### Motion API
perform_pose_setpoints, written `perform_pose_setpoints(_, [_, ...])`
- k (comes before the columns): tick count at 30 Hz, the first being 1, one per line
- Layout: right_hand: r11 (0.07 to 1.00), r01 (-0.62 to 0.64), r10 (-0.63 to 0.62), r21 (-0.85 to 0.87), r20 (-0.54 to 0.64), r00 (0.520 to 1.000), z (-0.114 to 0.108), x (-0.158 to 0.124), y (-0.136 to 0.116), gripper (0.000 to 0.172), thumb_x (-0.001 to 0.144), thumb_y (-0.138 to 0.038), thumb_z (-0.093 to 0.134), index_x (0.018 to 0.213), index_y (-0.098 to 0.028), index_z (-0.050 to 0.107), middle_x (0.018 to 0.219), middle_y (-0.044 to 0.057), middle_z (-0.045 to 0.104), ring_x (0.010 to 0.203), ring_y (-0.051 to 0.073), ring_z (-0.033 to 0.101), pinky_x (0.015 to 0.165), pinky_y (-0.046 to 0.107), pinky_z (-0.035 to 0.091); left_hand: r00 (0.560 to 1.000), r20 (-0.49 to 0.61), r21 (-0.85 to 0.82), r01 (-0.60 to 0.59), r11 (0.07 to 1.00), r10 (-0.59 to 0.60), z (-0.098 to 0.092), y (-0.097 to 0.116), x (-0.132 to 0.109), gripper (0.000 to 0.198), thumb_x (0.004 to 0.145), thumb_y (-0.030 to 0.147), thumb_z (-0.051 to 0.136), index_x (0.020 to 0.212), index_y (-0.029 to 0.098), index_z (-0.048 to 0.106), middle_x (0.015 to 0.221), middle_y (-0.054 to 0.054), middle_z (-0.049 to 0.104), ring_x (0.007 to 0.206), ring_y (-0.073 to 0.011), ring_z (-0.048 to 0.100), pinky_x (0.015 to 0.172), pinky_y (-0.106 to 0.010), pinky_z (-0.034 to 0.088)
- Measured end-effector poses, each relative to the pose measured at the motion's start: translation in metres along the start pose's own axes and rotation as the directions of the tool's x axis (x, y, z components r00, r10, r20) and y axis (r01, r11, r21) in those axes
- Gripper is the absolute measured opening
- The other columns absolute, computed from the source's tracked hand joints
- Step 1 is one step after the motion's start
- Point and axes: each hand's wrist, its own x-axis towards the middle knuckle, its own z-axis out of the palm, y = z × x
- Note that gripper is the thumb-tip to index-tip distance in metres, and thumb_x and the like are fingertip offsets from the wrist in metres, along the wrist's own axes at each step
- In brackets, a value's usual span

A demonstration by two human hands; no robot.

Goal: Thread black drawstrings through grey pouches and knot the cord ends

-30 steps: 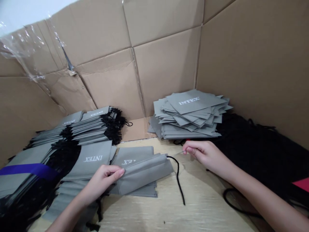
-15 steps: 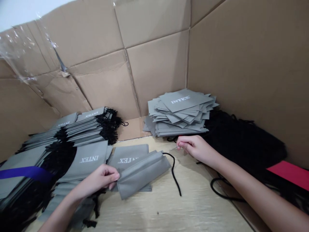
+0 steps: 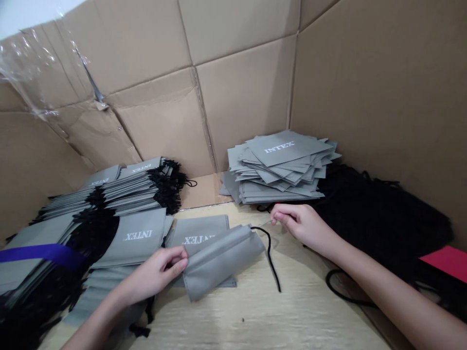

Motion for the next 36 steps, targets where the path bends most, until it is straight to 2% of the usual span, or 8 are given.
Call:
perform_pose_setpoints(4, [1.0,0.007,-0.007,0.009,-0.036,0.999,0.001,-0.001,-0.002,0.046,0.085,-0.057,0.036,0.066,-0.02,0.056,0.048,-0.001,0.041,0.047,0.014,0.038,0.047,0.027,0.028,1.0,0.018,-0.012,-0.023,1.0,0.024,0.006,0.006,0.0,0.025,0.088,0.038,0.041,0.073,0.018,0.044,0.058,0.006,0.039,0.055,-0.0096,0.032,0.051,-0.021,0.025])
perform_pose_setpoints(7, [1.0,-0.004,0.006,0.03,-0.054,0.999,0.001,-0.001,-0.005,0.048,0.083,-0.06,0.037,0.065,-0.02,0.057,0.047,-0.001,0.039,0.045,0.014,0.036,0.045,0.027,0.027,0.999,0.046,-0.195,-0.019,0.981,0.029,0.011,0.006,0.002,0.027,0.086,0.037,0.045,0.068,0.018,0.04,0.057,0.006,0.039,0.053,-0.0085,0.035,0.05,-0.019,0.026])
perform_pose_setpoints(11, [0.999,-0.004,0.005,0.046,-0.031,0.999,0.0,-0.001,-0.008,0.046,0.082,-0.058,0.039,0.064,-0.019,0.056,0.047,-0.002,0.04,0.044,0.013,0.037,0.044,0.026,0.028,0.967,0.252,-0.484,0.156,0.861,-0.034,0.013,-0.006,0.004,0.028,0.084,0.042,0.047,0.07,0.02,0.037,0.051,0.006,0.048,0.038,-0.0053,0.034,0.036,-0.016,0.022])
perform_pose_setpoints(18, [0.998,-0.014,0.012,0.06,0.038,0.999,-0.004,0.001,-0.003,0.04,0.083,-0.05,0.041,0.066,-0.018,0.057,0.047,-0.002,0.045,0.045,0.013,0.041,0.046,0.024,0.031,0.942,0.329,-0.69,0.194,0.697,0.064,0.008,-0.018,0.006,0.034,0.081,0.047,0.054,0.072,0.018,0.039,0.05,0.004,0.057,0.029,-0.0054,0.043,0.031,-0.014,0.024])
perform_pose_setpoints(21, [0.996,-0.02,0.014,0.091,0.071,0.997,-0.005,0.003,0.001,0.04,0.082,-0.05,0.043,0.063,-0.017,0.056,0.046,-0.002,0.045,0.044,0.013,0.042,0.046,0.024,0.032,0.929,0.354,-0.723,0.197,0.663,0.11,0.012,-0.015,0.005,0.033,0.082,0.046,0.054,0.072,0.018,0.04,0.048,0.004,0.056,0.029,-0.006,0.045,0.032,-0.014,0.021])
perform_pose_setpoints(27, [0.992,-0.016,0.004,0.128,0.093,0.996,-0.01,0.004,0.009,0.041,0.081,-0.051,0.045,0.063,-0.017,0.057,0.049,-0.002,0.046,0.046,0.012,0.043,0.046,0.024,0.032,0.954,0.267,-0.738,0.11,0.666,0.138,0.017,-0.007,0.003,0.033,0.081,0.044,0.057,0.07,0.016,0.043,0.051,0.005,0.049,0.043,-0.0051,0.043,0.046,-0.016,0.034])
perform_pose_setpoints(32, [0.986,-0.047,0.027,0.158,0.123,0.992,-0.008,0.005,0.012,0.044,0.079,-0.057,0.047,0.063,-0.017,0.056,0.048,-0.003,0.045,0.044,0.01,0.041,0.044,0.023,0.029,0.938,0.313,-0.708,0.125,0.695,0.15,0.015,0.0,-0.002,0.034,0.079,0.045,0.059,0.068,0.016,0.044,0.054,0.003,0.049,0.049,-0.0072,0.045,0.05,-0.018,0.036])
perform_pose_setpoints(36, [0.977,-0.076,0.049,0.199,0.139,0.989,-0.006,0.006,0.015,0.046,0.077,-0.06,0.048,0.062,-0.017,0.054,0.047,-0.004,0.043,0.042,0.009,0.038,0.042,0.022,0.027,0.95,0.271,-0.754,0.11,0.647,0.154,0.02,0.0,-0.002,0.033,0.078,0.044,0.06,0.069,0.016,0.045,0.059,0.003,0.051,0.054,-0.0081,0.05,0.053,-0.019,0.037])
